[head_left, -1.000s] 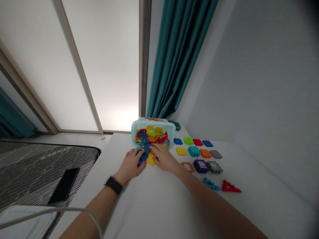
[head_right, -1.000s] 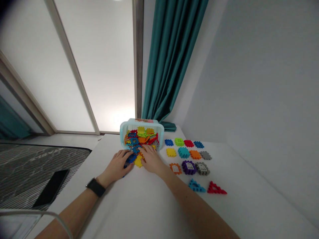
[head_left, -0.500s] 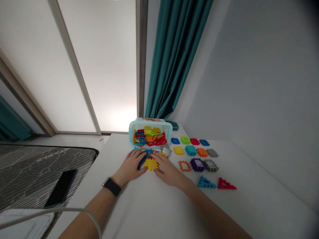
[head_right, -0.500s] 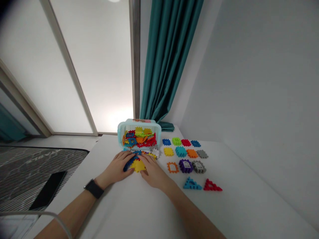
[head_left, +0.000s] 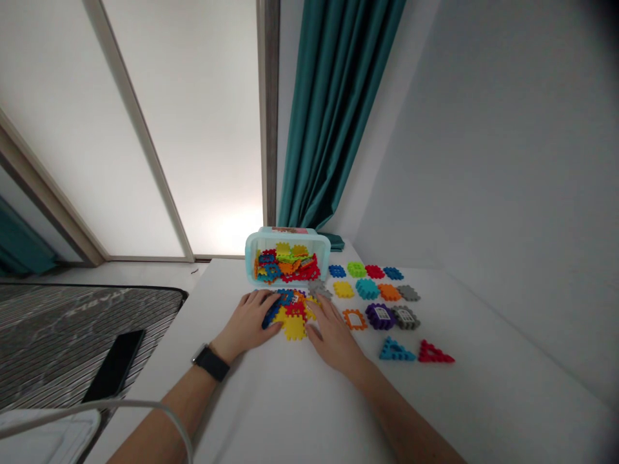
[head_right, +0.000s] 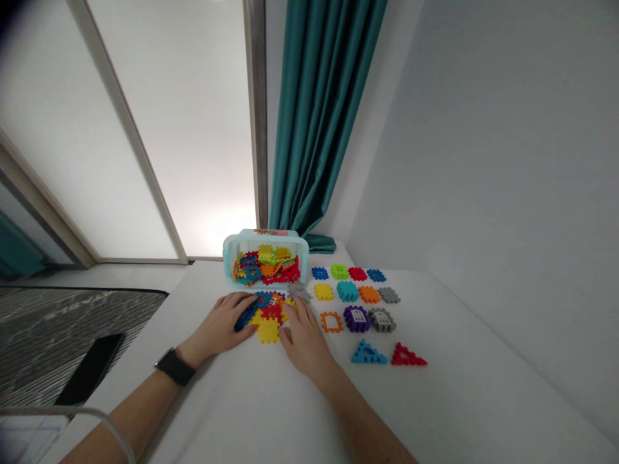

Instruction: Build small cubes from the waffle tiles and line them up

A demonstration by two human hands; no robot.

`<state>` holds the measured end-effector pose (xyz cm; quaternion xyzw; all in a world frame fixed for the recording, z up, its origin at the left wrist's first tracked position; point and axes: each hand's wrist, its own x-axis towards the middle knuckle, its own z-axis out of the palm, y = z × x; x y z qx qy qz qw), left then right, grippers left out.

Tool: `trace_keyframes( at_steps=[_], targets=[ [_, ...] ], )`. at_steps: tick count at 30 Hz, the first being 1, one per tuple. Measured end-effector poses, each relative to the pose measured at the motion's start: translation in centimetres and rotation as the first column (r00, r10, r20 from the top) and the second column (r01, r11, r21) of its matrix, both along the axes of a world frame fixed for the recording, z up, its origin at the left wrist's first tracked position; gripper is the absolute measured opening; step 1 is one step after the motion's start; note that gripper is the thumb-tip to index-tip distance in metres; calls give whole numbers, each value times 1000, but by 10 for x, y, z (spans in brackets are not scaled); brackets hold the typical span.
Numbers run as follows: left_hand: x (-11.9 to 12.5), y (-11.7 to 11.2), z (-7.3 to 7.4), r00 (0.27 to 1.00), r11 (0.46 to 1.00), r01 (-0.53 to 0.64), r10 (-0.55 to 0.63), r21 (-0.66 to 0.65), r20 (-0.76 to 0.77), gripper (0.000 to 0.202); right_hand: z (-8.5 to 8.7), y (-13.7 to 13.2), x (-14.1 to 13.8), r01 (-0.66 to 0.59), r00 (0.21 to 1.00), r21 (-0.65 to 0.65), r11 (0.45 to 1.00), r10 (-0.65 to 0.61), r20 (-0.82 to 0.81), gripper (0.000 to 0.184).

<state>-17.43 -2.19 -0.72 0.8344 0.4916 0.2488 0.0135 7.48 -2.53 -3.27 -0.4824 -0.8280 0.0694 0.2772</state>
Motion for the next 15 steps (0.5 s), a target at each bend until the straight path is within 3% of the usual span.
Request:
trace_keyframes(
  at_steps=[8,12,15],
  targets=[
    [-5,0,2,997,999,-45,44,-20,-71,55,7,-3,1,-167,986,-108,980,165,-30,53],
    [-7,0,6,997,999,-38,36,-27,-70,54,6,-3,1,-200,979,-112,973,195,-55,53],
    [-9,0,10,998,999,9,-12,-46,-68,41,6,-3,1,-194,980,-109,975,187,-64,51]
  ],
)
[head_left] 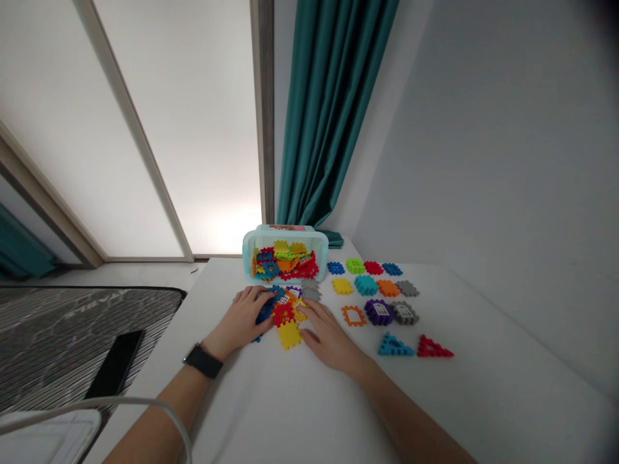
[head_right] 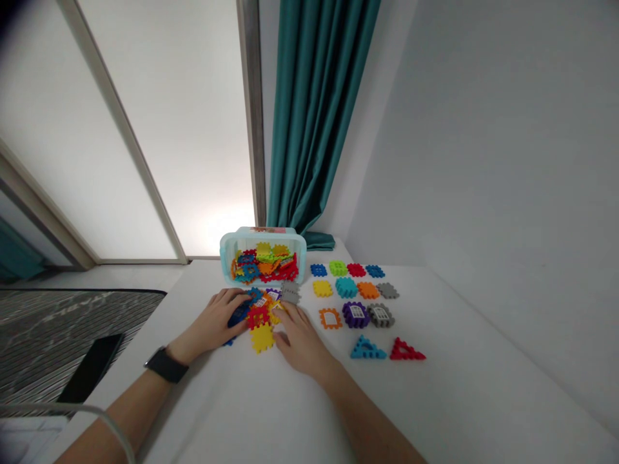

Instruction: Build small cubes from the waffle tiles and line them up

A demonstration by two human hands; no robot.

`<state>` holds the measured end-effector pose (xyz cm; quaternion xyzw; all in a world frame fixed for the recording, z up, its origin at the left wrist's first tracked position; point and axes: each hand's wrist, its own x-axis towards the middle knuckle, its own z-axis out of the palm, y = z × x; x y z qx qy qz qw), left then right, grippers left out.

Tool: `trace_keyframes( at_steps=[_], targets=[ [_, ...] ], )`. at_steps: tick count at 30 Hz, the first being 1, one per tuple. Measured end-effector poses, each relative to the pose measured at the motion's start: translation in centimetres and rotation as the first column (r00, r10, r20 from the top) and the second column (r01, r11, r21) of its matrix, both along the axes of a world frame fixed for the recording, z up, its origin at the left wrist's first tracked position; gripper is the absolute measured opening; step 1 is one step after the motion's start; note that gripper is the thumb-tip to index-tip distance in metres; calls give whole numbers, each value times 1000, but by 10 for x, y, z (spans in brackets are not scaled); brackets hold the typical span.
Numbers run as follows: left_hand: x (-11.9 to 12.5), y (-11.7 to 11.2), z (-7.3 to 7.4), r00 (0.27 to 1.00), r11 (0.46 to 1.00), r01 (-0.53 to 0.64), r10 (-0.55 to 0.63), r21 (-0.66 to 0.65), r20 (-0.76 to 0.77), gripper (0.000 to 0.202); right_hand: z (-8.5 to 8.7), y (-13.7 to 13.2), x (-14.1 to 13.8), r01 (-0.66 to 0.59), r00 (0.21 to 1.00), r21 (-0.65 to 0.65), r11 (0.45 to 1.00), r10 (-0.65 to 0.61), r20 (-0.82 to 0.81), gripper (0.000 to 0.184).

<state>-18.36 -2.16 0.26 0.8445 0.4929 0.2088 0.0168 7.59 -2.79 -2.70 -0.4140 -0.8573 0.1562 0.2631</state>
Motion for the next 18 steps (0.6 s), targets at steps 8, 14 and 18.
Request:
trace_keyframes(
  at_steps=[8,14,18],
  targets=[
    [-6,-1,6,993,992,116,-114,-54,43,14,10,-1,2,-68,997,18,997,68,36,47],
    [-14,1,8,995,991,103,-102,-84,14,11,8,-4,2,-100,992,-11,995,100,76,43],
    [-13,1,8,994,993,109,-108,-51,17,15,7,-2,3,-92,994,-21,996,93,61,41]
  ],
)
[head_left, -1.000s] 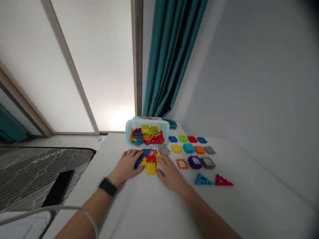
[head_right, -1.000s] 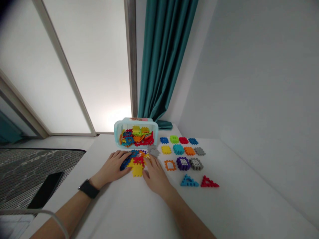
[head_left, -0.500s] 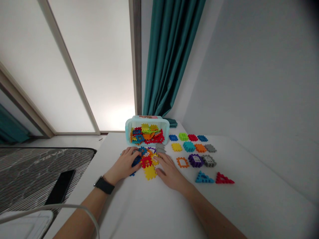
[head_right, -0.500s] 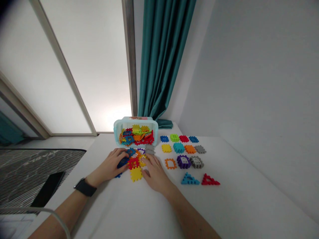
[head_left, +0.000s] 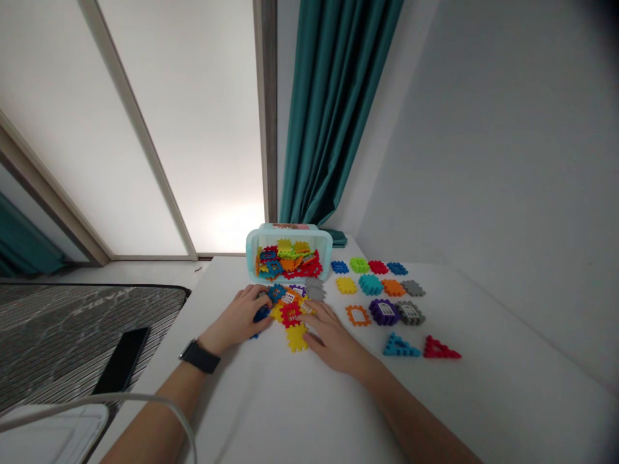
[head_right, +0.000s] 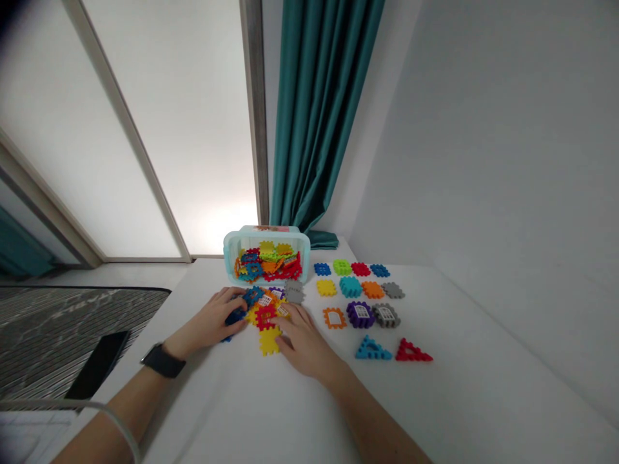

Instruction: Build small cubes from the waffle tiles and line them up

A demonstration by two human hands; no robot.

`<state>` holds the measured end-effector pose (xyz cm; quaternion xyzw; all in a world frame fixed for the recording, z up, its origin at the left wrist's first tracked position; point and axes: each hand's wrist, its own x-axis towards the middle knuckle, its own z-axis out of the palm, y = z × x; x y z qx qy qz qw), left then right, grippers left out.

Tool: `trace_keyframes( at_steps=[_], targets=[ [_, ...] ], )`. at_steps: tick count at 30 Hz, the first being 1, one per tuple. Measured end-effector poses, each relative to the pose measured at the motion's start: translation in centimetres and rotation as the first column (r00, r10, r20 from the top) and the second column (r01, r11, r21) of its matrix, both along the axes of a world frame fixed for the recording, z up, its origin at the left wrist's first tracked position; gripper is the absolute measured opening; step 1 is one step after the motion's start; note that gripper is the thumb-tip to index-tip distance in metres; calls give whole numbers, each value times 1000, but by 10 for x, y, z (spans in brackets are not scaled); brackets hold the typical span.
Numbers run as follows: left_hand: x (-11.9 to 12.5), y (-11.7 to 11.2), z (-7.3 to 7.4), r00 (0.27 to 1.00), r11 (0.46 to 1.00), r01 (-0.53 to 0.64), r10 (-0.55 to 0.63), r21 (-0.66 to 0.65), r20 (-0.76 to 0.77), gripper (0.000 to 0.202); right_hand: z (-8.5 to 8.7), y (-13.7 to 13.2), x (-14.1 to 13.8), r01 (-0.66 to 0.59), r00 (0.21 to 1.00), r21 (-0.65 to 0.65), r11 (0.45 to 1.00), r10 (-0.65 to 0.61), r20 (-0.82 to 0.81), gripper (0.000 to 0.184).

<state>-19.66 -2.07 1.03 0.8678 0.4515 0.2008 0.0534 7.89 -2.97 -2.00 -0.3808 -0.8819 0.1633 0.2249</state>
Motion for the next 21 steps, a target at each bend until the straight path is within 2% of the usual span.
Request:
trace_keyframes(
  at_steps=[4,9,15,21],
  targets=[
    [6,-3,0,999,998,53,-53,35,11,22,1,1,1,-11,1000,4,1000,11,-8,41],
    [9,-3,-2,996,996,86,-86,28,6,8,1,0,1,-2,1000,14,1000,3,-17,41],
    [9,-2,-1,995,995,99,-99,25,22,8,-1,1,1,-9,1000,36,999,10,-24,40],
    [11,-4,4,987,995,101,-99,-11,127,8,-4,2,3,-14,999,38,999,16,-33,39]
  ],
)
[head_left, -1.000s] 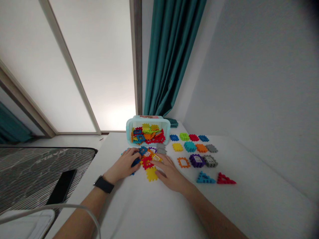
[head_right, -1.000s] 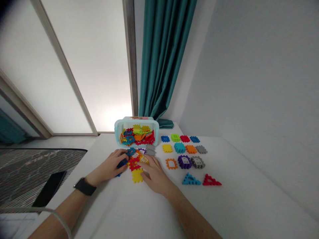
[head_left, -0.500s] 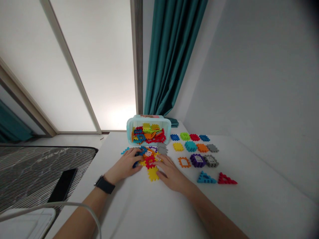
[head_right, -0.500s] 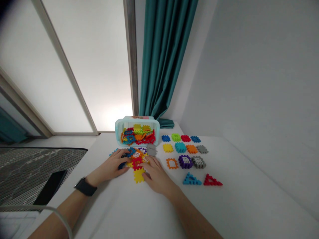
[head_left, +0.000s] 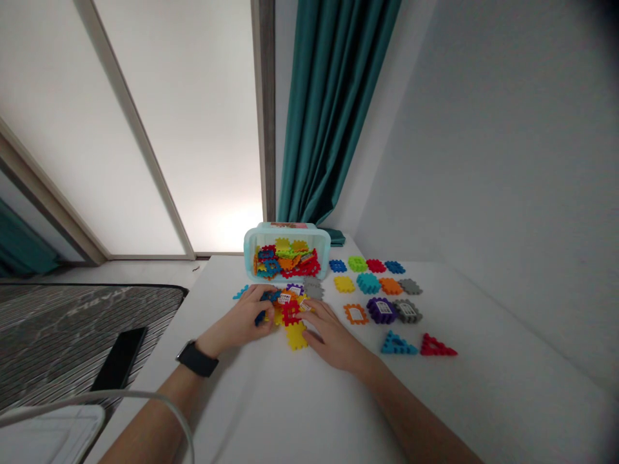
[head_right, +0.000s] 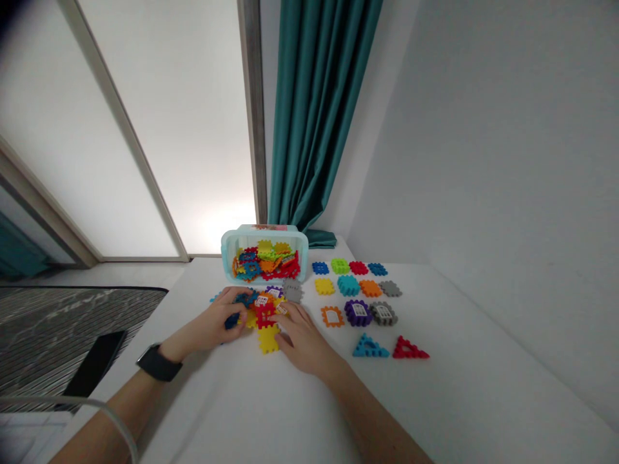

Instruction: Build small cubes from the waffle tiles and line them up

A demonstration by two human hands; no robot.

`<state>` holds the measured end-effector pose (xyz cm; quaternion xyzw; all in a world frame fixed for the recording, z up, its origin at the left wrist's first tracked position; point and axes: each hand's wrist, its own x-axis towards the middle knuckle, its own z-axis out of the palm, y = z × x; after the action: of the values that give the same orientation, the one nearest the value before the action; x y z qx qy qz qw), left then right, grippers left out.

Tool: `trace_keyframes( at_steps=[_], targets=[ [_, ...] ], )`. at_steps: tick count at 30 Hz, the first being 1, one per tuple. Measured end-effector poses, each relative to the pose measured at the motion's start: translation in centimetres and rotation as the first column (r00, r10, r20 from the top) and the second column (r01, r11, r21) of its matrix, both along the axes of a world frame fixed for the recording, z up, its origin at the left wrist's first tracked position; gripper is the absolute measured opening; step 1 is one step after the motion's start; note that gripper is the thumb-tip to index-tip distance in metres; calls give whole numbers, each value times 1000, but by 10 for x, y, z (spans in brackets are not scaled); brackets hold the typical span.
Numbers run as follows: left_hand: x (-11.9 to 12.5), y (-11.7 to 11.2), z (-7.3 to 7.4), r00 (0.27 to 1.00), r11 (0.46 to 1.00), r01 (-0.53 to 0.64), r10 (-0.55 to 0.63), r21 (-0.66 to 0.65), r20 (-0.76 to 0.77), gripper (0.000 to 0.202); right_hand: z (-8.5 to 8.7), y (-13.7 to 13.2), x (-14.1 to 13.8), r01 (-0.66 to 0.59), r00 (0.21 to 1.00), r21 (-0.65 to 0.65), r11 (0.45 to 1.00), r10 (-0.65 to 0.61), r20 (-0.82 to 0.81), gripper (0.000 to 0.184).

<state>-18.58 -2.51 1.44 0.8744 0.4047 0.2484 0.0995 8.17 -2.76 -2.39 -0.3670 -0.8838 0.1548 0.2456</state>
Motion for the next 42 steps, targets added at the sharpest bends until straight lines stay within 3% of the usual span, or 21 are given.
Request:
trace_keyframes(
  at_steps=[5,14,21,27,32,35,42],
  targets=[
    [-6,3,0,991,991,49,-33,-124,130,4,0,1,1,-3,1000,-15,1000,4,31,40],
    [-11,7,6,937,966,44,49,-256,345,27,6,-3,0,3,999,-11,1000,-2,40,38],
    [13,-2,5,881,982,24,70,-190,469,22,15,-12,-16,44,985,113,993,-24,-169,29],
    [37,-13,8,902,990,30,34,-140,431,17,16,-14,-22,98,948,133,986,-52,-313,7],
    [38,-16,4,941,999,42,-38,-6,336,13,16,-7,-17,174,898,17,985,-152,-412,10],
    [36,-15,-1,978,994,9,-32,112,206,32,16,-5,-16,210,855,-134,968,-248,-455,14],
    [33,-14,-1,997,962,-51,35,268,65,44,11,-2,-17,142,755,-392,909,-355,-551,26]
  ],
)
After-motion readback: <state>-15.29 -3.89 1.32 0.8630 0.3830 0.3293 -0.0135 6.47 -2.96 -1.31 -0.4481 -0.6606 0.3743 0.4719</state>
